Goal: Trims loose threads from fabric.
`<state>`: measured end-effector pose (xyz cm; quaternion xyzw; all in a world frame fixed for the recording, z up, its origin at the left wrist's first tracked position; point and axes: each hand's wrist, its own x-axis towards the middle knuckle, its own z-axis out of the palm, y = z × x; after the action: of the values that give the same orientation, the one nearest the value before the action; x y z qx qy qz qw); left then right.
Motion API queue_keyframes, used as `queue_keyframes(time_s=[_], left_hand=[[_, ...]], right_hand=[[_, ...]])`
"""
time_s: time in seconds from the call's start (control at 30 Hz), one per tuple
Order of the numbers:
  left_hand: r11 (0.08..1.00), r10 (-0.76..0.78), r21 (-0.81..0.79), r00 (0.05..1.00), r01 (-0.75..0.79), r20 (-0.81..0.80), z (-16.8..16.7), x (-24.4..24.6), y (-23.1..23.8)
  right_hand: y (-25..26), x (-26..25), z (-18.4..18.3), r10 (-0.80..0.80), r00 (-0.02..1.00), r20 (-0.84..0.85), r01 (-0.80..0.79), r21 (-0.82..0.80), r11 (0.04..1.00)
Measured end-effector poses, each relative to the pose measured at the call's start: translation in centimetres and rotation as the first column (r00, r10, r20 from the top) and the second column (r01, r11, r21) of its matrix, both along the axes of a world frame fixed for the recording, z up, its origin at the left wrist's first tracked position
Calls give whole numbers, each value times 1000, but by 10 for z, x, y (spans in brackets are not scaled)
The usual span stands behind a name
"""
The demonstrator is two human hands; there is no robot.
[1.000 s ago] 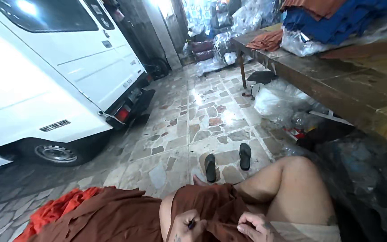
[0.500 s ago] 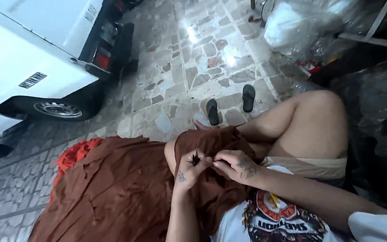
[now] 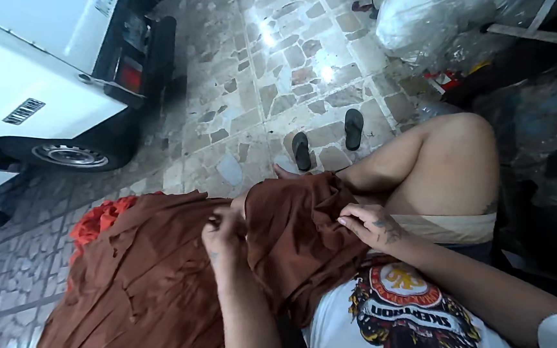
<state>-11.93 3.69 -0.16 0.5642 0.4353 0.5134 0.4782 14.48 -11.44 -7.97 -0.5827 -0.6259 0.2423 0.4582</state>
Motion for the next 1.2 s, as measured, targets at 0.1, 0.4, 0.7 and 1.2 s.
queue_keyframes(time_s=[0.1,0.4,0.7,1.2], left_hand=[[990,118,-79,992,-114,36,24,-2,-5],[860,-493,-32,845,509,207,11,74,-62],[732,-586,-174,739,659,332,11,84,-66],[805,-520,-204,828,557,209,-1,74,-53]], right_hand=[[-4,7,0,-5,997,76,11,-83,996],[36,-12,66,180,971,-160,-145,210,967],[40,2,44,2,945,-328,103,301,948],[-15,167,40,-493,800,-342,560,132,818]])
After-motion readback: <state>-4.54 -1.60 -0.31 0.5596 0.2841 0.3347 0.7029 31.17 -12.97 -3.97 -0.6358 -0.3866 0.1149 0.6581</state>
